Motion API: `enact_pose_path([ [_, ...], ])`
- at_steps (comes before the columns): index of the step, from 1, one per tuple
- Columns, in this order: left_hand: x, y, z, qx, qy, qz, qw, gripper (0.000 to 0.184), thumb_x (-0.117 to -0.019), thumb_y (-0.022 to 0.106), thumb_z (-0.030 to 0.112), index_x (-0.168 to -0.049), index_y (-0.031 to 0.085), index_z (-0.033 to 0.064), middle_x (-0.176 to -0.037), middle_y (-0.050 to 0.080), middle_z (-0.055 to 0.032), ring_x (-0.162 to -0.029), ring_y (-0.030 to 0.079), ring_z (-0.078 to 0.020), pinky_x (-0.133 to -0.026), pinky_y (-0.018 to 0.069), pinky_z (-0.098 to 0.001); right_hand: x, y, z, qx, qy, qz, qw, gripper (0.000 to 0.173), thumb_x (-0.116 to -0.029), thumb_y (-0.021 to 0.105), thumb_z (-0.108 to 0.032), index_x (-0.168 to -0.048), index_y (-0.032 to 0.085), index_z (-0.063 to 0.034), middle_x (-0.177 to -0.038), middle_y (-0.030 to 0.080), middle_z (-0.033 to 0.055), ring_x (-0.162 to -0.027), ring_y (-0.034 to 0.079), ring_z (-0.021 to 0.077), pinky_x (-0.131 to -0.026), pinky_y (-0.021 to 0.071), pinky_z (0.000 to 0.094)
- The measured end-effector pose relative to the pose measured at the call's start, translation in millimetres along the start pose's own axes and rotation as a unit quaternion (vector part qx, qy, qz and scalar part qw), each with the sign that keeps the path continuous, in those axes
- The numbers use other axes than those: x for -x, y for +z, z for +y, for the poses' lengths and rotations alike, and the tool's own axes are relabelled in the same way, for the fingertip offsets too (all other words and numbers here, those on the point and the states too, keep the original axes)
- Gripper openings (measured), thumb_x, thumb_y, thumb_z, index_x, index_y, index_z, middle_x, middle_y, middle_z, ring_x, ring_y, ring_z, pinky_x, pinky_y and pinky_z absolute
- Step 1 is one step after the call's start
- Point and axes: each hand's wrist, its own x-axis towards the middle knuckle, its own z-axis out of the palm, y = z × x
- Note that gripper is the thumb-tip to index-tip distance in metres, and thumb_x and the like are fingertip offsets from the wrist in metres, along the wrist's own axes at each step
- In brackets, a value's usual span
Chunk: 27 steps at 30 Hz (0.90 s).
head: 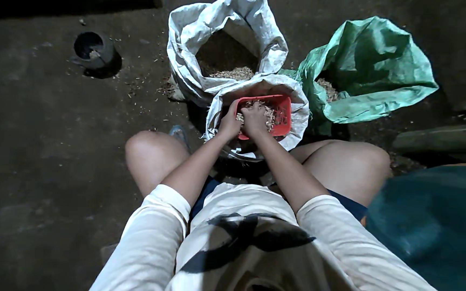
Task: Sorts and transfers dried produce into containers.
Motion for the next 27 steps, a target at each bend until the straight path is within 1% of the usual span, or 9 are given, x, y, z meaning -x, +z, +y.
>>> enact_pose_path([
  [3,-4,-1,-2,0.006,0.001,-0.006,1.0,0.081,-0.0966,0.055,-0.003,-0.164,0.019,0.0221,-0.15,0.05,-0.0227,-0.132,0.055,-0.0409,-0.105,0.0457,-0.0624,-6,0,20,0.001,-0.026,0.021,0.999,0.06,-0.0792,0.077,0.005,-0.135,0.066,-0.0148,-0.144,0.043,0.0404,-0.129,0.046,0.0616,-0.092,0.052,0.0692],
  [7,-12,-4,-6,0.018,-0.018,-0.013,1.0,0.082,-0.0972,0.056,0.0,-0.165,0.016,0.0231,-0.146,0.053,-0.0259,-0.13,0.056,-0.0426,-0.103,0.0464,-0.0633,-4,-14,39,-0.072,-0.037,0.026,0.996,0.066,-0.0741,0.084,0.001,-0.136,0.064,-0.0118,-0.146,0.04,0.0391,-0.127,0.05,0.0582,-0.099,0.0502,0.0667],
  [12,-16,-3,-8,0.04,-0.03,-0.004,0.999,0.084,-0.0966,0.056,0.001,-0.165,0.013,0.0228,-0.145,0.053,-0.0263,-0.129,0.057,-0.0428,-0.101,0.0473,-0.0638,10,-51,44,-0.144,-0.074,0.013,0.987,0.057,-0.0818,0.076,0.006,-0.136,0.064,-0.0104,-0.148,0.047,0.0291,-0.127,0.057,0.0476,-0.101,0.0504,0.0631],
  [15,-15,-3,-5,0.035,-0.034,-0.005,0.999,0.084,-0.0972,0.056,0.001,-0.165,0.013,0.0222,-0.146,0.052,-0.0266,-0.13,0.055,-0.043,-0.103,0.0463,-0.0635,18,-68,45,-0.144,-0.111,0.007,0.983,0.055,-0.0857,0.073,0.006,-0.137,0.065,-0.0115,-0.143,0.053,0.0284,-0.128,0.057,0.0453,-0.105,0.0481,0.0621],
  [19,-14,-4,-6,0.037,-0.024,-0.002,0.999,0.083,-0.0973,0.056,0.001,-0.165,0.012,0.0205,-0.149,0.05,-0.0259,-0.133,0.054,-0.0416,-0.105,0.0453,-0.0627,24,-79,51,-0.161,-0.137,-0.008,0.977,0.051,-0.0916,0.073,-0.001,-0.14,0.063,-0.0132,-0.149,0.051,0.0259,-0.136,0.052,0.0423,-0.11,0.0453,0.0591],
  [22,-16,-4,-10,0.047,-0.023,0.002,0.999,0.083,-0.0972,0.057,0.001,-0.165,0.013,0.0221,-0.148,0.05,-0.0251,-0.132,0.055,-0.0414,-0.104,0.0464,-0.0632,21,-78,60,-0.182,-0.111,-0.009,0.977,0.05,-0.0914,0.076,-0.007,-0.14,0.063,-0.0131,-0.149,0.051,0.0233,-0.136,0.052,0.0408,-0.109,0.0453,0.0602],
  [24,-14,-5,-8,0.038,-0.033,0.006,0.999,0.084,-0.0966,0.058,0.002,-0.165,0.013,0.0225,-0.144,0.053,-0.0272,-0.128,0.057,-0.0439,-0.101,0.047,-0.0649,14,-72,68,-0.179,-0.073,-0.009,0.981,0.051,-0.0897,0.081,-0.016,-0.137,0.065,-0.0141,-0.147,0.052,0.0254,-0.133,0.053,0.0433,-0.107,0.0454,0.0627],
  [25,-14,-5,-7,0.035,-0.036,0.006,0.999,0.085,-0.0968,0.058,0.002,-0.165,0.013,0.0223,-0.143,0.054,-0.028,-0.128,0.057,-0.0447,-0.101,0.047,-0.0654,9,-67,71,-0.176,-0.047,-0.012,0.983,0.055,-0.0879,0.084,-0.02,-0.138,0.064,-0.015,-0.146,0.051,0.0279,-0.132,0.052,0.0457,-0.105,0.0456,0.0649],
  [27,-13,-5,-5,0.036,-0.043,0.005,0.998,0.085,-0.0974,0.057,0.003,-0.165,0.011,0.0238,-0.143,0.054,-0.0275,-0.127,0.058,-0.0441,-0.1,0.0474,-0.065,1,-55,72,-0.172,0.02,-0.032,0.984,0.077,-0.0822,0.089,-0.029,-0.149,0.053,-0.0155,-0.15,0.043,0.0335,-0.133,0.049,0.0519,-0.103,0.0443,0.0694],
])
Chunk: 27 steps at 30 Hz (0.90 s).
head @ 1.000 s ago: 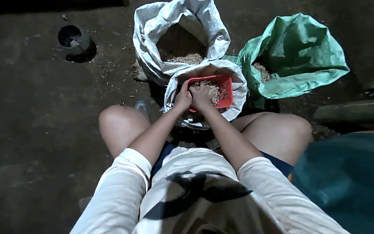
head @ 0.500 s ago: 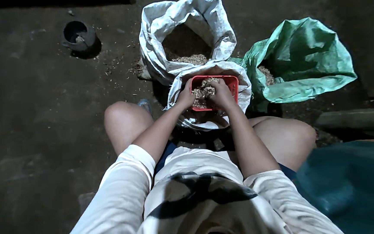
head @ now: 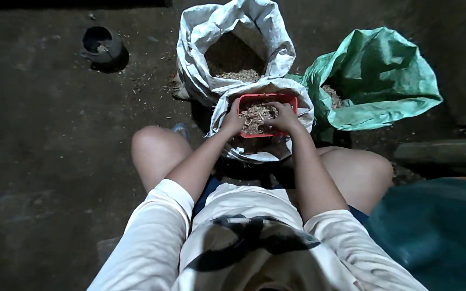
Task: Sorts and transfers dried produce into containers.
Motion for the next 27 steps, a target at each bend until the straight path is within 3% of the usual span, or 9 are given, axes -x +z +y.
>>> enact_pose_path([
  [2,2,2,1,0.016,0.009,-0.002,1.0,0.083,-0.0972,0.055,0.001,-0.165,0.013,0.0238,-0.148,0.051,-0.0251,-0.13,0.056,-0.0419,-0.102,0.0468,-0.0632,-6,14,-1,-0.006,0.057,0.001,0.998,0.104,-0.0743,0.094,-0.037,-0.159,0.037,-0.0131,-0.156,0.033,0.0381,-0.136,0.042,0.0588,-0.104,0.0413,0.074],
  [4,2,4,-1,0.028,0.015,0.002,1.0,0.083,-0.0962,0.055,-0.001,-0.165,0.016,0.0237,-0.149,0.049,-0.0249,-0.132,0.054,-0.0421,-0.103,0.0463,-0.0632,-8,25,-9,-0.011,0.078,0.005,0.997,0.112,-0.0723,0.095,-0.039,-0.159,0.031,-0.0098,-0.156,0.029,0.0405,-0.137,0.04,0.0614,-0.104,0.0408,0.0746],
  [6,0,4,-4,0.024,0.026,0.005,0.999,0.083,-0.0967,0.057,-0.001,-0.165,0.016,0.022,-0.151,0.048,-0.0239,-0.134,0.053,-0.0412,-0.105,0.0455,-0.062,-7,32,-20,0.004,0.076,-0.002,0.997,0.106,-0.0734,0.095,-0.034,-0.157,0.035,-0.0109,-0.155,0.028,0.0406,-0.134,0.042,0.0614,-0.102,0.0439,0.0725],
  [8,-2,3,-5,0.023,0.039,0.011,0.999,0.084,-0.0952,0.059,-0.002,-0.164,0.017,0.0195,-0.151,0.048,-0.0238,-0.135,0.052,-0.0402,-0.107,0.0449,-0.0611,-6,41,-27,0.03,0.042,0.001,0.999,0.092,-0.0718,0.095,-0.024,-0.151,0.048,-0.0159,-0.153,0.033,0.0383,-0.131,0.045,0.0596,-0.099,0.0464,0.0712],
  [14,-2,3,-7,0.011,0.011,0.002,1.0,0.084,-0.0959,0.057,-0.001,-0.165,0.016,0.0236,-0.144,0.053,-0.0265,-0.127,0.058,-0.0429,-0.1,0.0478,-0.0635,7,51,-25,0.123,-0.129,-0.017,0.984,0.066,-0.0751,0.087,-0.003,-0.136,0.065,-0.0149,-0.145,0.048,0.0333,-0.131,0.047,0.0565,-0.103,0.0449,0.0708],
  [17,-2,2,-5,0.019,0.016,-0.002,1.0,0.086,-0.0949,0.056,-0.002,-0.165,0.014,0.0227,-0.148,0.051,-0.0252,-0.13,0.056,-0.0408,-0.103,0.0471,-0.0622,7,36,-12,0.094,-0.1,0.015,0.99,0.061,-0.0779,0.084,-0.002,-0.135,0.065,-0.0131,-0.144,0.049,0.0316,-0.128,0.052,0.0536,-0.101,0.0474,0.0683],
  [21,-3,2,-4,0.025,0.017,-0.005,1.0,0.085,-0.0947,0.057,-0.001,-0.165,0.014,0.0222,-0.148,0.051,-0.0253,-0.131,0.055,-0.0413,-0.103,0.0468,-0.0631,9,5,4,-0.034,-0.054,0.02,0.998,0.076,-0.0785,0.092,-0.023,-0.145,0.056,-0.0127,-0.144,0.05,0.0306,-0.129,0.053,0.0487,-0.102,0.0468,0.0673],
  [23,-3,3,-4,0.019,0.006,-0.006,1.0,0.087,-0.0943,0.057,0.0,-0.165,0.014,0.0255,-0.143,0.054,-0.0259,-0.127,0.058,-0.0428,-0.099,0.0481,-0.0649,4,-5,12,-0.077,-0.038,0.002,0.996,0.085,-0.0835,0.088,-0.033,-0.153,0.045,-0.0102,-0.147,0.049,0.03,-0.134,0.051,0.0464,-0.108,0.0427,0.0661],
  [27,4,4,4,0.015,0.022,-0.015,1.0,0.086,-0.0946,0.057,-0.002,-0.165,0.016,0.0259,-0.147,0.052,-0.0237,-0.131,0.056,-0.0408,-0.102,0.0473,-0.0634,-13,4,18,-0.105,0.07,0.015,0.992,0.091,-0.091,0.076,-0.052,-0.151,0.038,0.0045,-0.141,0.054,0.0334,-0.133,0.054,0.0467,-0.111,0.0413,0.0659],
])
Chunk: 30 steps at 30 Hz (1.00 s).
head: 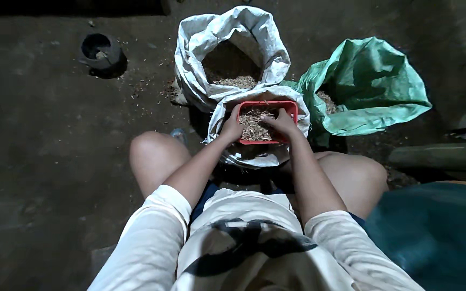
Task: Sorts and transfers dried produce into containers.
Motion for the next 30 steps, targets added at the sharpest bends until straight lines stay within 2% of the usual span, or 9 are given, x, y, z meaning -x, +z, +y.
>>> enact_pose_path([
  [2,0,4,-3,0.0,0.011,-0.005,1.0,0.085,-0.0947,0.057,-0.003,-0.164,0.017,0.0256,-0.148,0.052,-0.0224,-0.131,0.056,-0.0398,-0.102,0.0475,-0.0626,-8,13,-3,-0.015,0.039,0.003,0.999,0.096,-0.0897,0.075,-0.058,-0.151,0.038,0.0068,-0.141,0.054,0.0345,-0.133,0.053,0.0472,-0.111,0.0416,0.0655],
  [6,-2,5,-10,-0.018,0.016,-0.016,1.0,0.086,-0.0946,0.056,-0.004,-0.165,0.016,0.0244,-0.147,0.052,-0.0235,-0.131,0.056,-0.0403,-0.103,0.047,-0.0622,-9,36,-23,-0.012,0.063,0.021,0.998,0.096,-0.0838,0.079,-0.062,-0.139,0.051,0.0114,-0.142,0.051,0.0361,-0.136,0.05,0.0486,-0.11,0.0412,0.0659],
  [10,0,3,-9,-0.036,0.017,-0.024,0.999,0.084,-0.096,0.055,-0.003,-0.165,0.016,0.0232,-0.142,0.056,-0.0258,-0.126,0.059,-0.0424,-0.101,0.0477,-0.0631,-4,55,-35,-0.01,0.029,-0.008,0.999,0.086,-0.0829,0.082,-0.057,-0.132,0.058,0.0087,-0.129,0.062,0.0321,-0.125,0.059,0.0466,-0.105,0.0459,0.0661],
  [15,-1,-2,-5,-0.063,0.005,-0.03,0.998,0.083,-0.0989,0.057,0.003,-0.166,0.012,0.0219,-0.14,0.056,-0.0284,-0.125,0.059,-0.044,-0.101,0.0472,-0.063,-15,63,-27,-0.015,-0.063,-0.095,0.993,0.077,-0.0855,0.084,-0.039,-0.141,0.051,0.0035,-0.131,0.062,0.0295,-0.125,0.059,0.043,-0.107,0.0444,0.0652],
  [17,0,-3,-4,-0.078,-0.002,-0.039,0.996,0.082,-0.1012,0.063,0.013,-0.165,0.014,0.0236,-0.139,0.057,-0.0279,-0.125,0.059,-0.0439,-0.103,0.0464,-0.0633,-13,61,-26,0.051,-0.101,-0.13,0.985,0.08,-0.0825,0.086,-0.039,-0.142,0.051,0.0006,-0.134,0.061,0.0282,-0.129,0.056,0.044,-0.11,0.0358,0.0704],
  [19,-1,-3,-4,-0.082,0.0,-0.041,0.996,0.084,-0.0988,0.065,0.01,-0.165,0.015,0.0243,-0.138,0.058,-0.0273,-0.125,0.059,-0.044,-0.102,0.0466,-0.0635,-9,60,-30,0.109,-0.124,-0.127,0.978,0.08,-0.0803,0.088,-0.04,-0.142,0.053,-0.0027,-0.134,0.061,0.0267,-0.13,0.054,0.0453,-0.111,0.0322,0.0724],
  [21,-2,-4,-4,-0.089,0.006,-0.037,0.995,0.084,-0.0974,0.061,0.004,-0.165,0.014,0.0231,-0.138,0.058,-0.0278,-0.124,0.059,-0.0445,-0.101,0.0472,-0.0638,-5,60,-34,0.141,-0.131,-0.129,0.973,0.088,-0.0778,0.09,-0.032,-0.151,0.048,-0.0067,-0.141,0.057,0.0282,-0.135,0.048,0.0496,-0.109,0.0301,0.0756],
  [25,-5,-6,-5,-0.09,0.005,-0.023,0.996,0.085,-0.0956,0.058,-0.001,-0.165,0.015,0.0244,-0.134,0.06,-0.0283,-0.121,0.061,-0.0452,-0.098,0.0486,-0.0645,0,63,-43,0.195,-0.145,-0.132,0.961,0.09,-0.0763,0.092,-0.025,-0.153,0.045,-0.014,-0.142,0.056,0.0269,-0.134,0.049,0.0519,-0.102,0.0393,0.0761],
  [30,-8,-5,-8,-0.042,0.015,-0.002,0.999,0.085,-0.0964,0.059,-0.001,-0.165,0.013,0.0178,-0.145,0.052,-0.0275,-0.129,0.057,-0.043,-0.104,0.0464,-0.0625,3,68,-50,0.239,-0.169,-0.079,0.953,0.077,-0.0782,0.089,-0.02,-0.147,0.054,-0.0182,-0.143,0.051,0.0308,-0.13,0.05,0.054,-0.096,0.0461,0.0721],
])
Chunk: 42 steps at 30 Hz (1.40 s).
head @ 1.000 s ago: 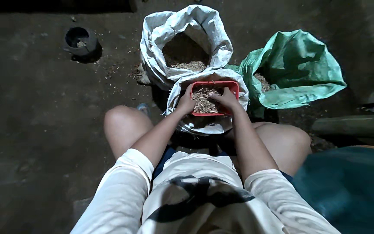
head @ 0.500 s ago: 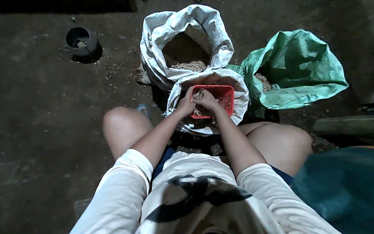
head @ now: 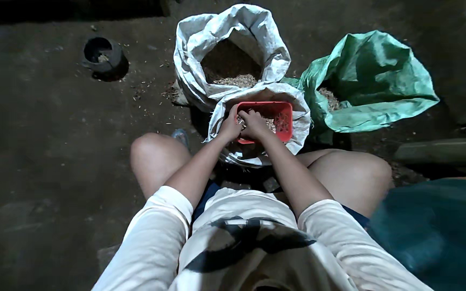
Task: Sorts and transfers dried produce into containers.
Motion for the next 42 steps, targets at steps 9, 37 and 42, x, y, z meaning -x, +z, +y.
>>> enact_pose_path([
  [9,-2,-1,0,0.066,-0.019,0.015,0.998,0.084,-0.095,0.06,0.001,-0.164,0.015,0.017,-0.15,0.048,-0.0255,-0.134,0.053,-0.0398,-0.106,0.0457,-0.0613,26,-42,28,-0.006,0.045,0.073,0.996,0.065,-0.0794,0.087,-0.016,-0.139,0.062,-0.0154,-0.143,0.054,0.0257,-0.13,0.05,0.0537,-0.094,0.046,0.0746],
  [37,-4,0,2,0.026,-0.014,0.003,1.0,0.082,-0.0971,0.06,0.004,-0.164,0.015,0.0187,-0.144,0.053,-0.0267,-0.13,0.056,-0.0422,-0.103,0.0468,-0.0631,13,-25,7,0.083,-0.039,0.066,0.994,0.048,-0.0817,0.082,-0.007,-0.128,0.068,-0.0072,-0.136,0.059,0.0246,-0.129,0.051,0.0523,-0.097,0.0465,0.0699],
  [42,-3,1,2,0.033,-0.037,0.006,0.999,0.087,-0.0949,0.06,0.001,-0.165,0.013,0.0236,-0.143,0.054,-0.0268,-0.128,0.057,-0.0431,-0.1,0.0478,-0.0646,32,-60,22,-0.011,-0.053,0.107,0.993,0.049,-0.0816,0.081,-0.004,-0.127,0.066,0.0024,-0.133,0.06,0.0276,-0.126,0.055,0.0481,-0.104,0.0463,0.0638],
])
